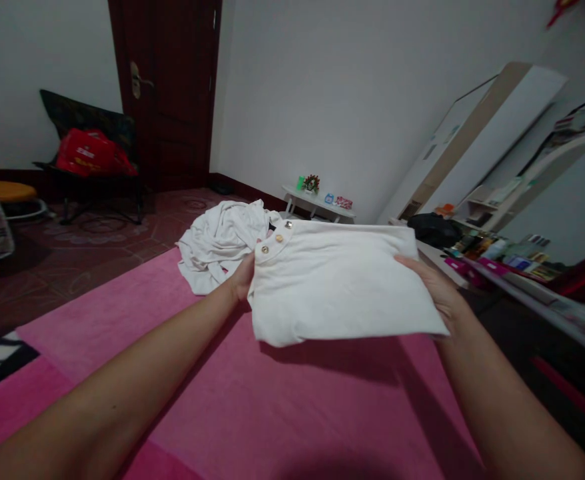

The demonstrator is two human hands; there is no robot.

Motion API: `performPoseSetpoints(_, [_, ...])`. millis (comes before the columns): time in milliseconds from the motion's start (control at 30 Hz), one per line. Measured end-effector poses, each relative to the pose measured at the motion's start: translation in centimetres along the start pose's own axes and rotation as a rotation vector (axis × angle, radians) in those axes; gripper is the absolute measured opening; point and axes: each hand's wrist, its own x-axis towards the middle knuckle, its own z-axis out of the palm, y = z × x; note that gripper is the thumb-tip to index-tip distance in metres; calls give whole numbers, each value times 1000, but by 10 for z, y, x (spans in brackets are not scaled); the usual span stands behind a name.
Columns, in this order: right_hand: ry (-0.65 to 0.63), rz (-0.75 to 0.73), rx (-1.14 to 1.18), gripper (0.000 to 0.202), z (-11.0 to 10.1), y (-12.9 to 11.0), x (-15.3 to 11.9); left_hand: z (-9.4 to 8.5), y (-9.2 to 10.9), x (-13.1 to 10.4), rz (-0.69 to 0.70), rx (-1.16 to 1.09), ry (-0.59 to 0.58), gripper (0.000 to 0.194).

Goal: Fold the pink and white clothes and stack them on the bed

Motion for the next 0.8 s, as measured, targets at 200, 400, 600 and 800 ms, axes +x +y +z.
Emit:
performPoseSetpoints(200, [-92,414,203,26,-5,117,8,16,-11,8,-257,-123,-17,67])
performPoseSetpoints(400, [-108,315,136,42,-1,159,1,21,-50,20,-122,314,213,52])
performPoseSetpoints(600, [-70,373,264,42,7,163,-7,24,-59,18,-14,570,281,38])
performPoseSetpoints(800, [4,341,473,41,1,141,-17,27,-58,15,90,806,330,31])
